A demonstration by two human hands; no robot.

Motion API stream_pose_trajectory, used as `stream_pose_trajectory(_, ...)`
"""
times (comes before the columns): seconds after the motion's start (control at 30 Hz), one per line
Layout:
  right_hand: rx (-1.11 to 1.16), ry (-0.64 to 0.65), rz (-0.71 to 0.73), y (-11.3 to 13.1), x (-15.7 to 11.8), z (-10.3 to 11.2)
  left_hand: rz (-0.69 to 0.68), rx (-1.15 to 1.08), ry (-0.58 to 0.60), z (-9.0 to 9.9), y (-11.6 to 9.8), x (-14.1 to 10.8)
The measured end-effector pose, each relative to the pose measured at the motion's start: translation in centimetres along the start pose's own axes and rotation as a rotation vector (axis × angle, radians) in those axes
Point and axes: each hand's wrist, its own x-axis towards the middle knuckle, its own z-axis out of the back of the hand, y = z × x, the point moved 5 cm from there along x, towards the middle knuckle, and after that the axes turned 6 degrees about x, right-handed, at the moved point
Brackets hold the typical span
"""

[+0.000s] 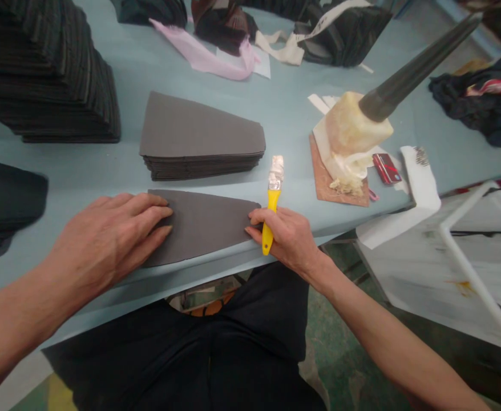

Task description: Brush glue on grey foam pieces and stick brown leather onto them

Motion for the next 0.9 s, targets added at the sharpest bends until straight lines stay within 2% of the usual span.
stream_pose_trajectory(0.13,0.002,0.002,-0.013,-0.1,0.0,-0.2,-0.022,0.147,-0.007,-0.2,-0.6,-0.3)
stream_pose_trajectory(0.43,0.030,-0.013,-0.009,-0.3,-0.3,-0.1,0.015,0.124,-0.002,-0.9,-1.2,-0.8)
stream_pose_trajectory(0.67,0.015,-0.099,0.012,0.5,0.3,0.5,0.036,0.001,-0.019,-1.0,-1.2,-0.7)
stream_pose_trajectory(0.9,0.019,-0.095,-0.028,1.7,1.0,-1.4,0.037,-0.016,0.011,-1.1,-1.1,-0.5)
